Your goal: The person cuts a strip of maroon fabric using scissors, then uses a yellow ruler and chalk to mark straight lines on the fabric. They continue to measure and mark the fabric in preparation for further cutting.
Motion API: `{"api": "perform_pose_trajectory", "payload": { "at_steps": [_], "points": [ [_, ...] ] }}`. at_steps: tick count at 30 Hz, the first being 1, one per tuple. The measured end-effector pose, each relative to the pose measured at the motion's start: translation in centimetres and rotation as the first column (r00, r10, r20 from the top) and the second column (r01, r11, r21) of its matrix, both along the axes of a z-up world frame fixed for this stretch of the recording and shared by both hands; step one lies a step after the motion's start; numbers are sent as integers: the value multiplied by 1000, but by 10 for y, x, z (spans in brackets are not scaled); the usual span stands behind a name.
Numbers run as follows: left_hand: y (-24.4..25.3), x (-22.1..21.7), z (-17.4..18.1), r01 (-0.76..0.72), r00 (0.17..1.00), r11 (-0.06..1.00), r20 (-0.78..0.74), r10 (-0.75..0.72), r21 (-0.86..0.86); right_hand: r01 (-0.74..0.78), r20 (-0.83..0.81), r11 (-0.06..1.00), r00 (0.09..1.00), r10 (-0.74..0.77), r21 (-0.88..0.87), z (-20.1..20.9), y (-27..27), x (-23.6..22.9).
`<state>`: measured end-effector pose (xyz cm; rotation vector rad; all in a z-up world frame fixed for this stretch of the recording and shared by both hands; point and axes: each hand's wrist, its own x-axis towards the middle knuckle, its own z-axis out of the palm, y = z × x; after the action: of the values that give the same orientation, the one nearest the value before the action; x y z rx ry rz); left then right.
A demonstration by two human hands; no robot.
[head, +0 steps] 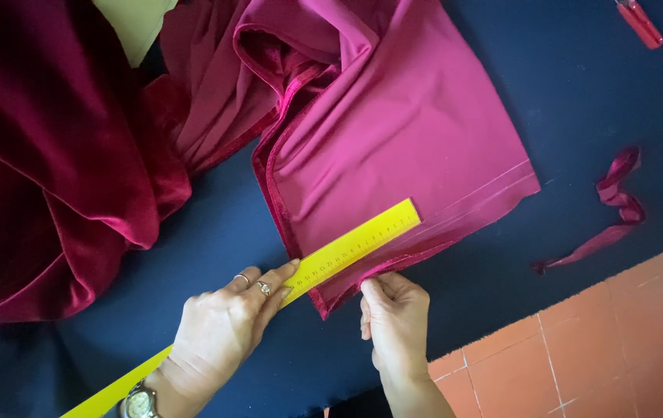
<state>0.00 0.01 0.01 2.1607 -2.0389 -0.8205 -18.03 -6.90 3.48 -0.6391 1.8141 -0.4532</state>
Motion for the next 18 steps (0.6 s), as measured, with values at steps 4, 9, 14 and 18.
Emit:
{"api": "perform_pose_trajectory", "payload": {
  "at_steps": [4, 9, 14, 18],
  "points": [
    [1, 0, 0, 10, 1000, 999, 16, -9, -47, 26, 35, 997, 999, -23, -69, -7, 1, -5],
    [0, 0, 0, 13, 1000, 1000, 7, -13, 4, 35, 81, 993, 996, -25, -114, -9, 4, -3],
    [1, 1, -1, 22, 998, 999, 51, -20, -46, -27, 83, 999, 996, 30, -33, -7, 9, 5],
    [1, 1, -2, 12, 999, 1000, 45, -11, -22, -59, 64, 998, 996, 58, 25, -4, 11, 9]
  ]
}}
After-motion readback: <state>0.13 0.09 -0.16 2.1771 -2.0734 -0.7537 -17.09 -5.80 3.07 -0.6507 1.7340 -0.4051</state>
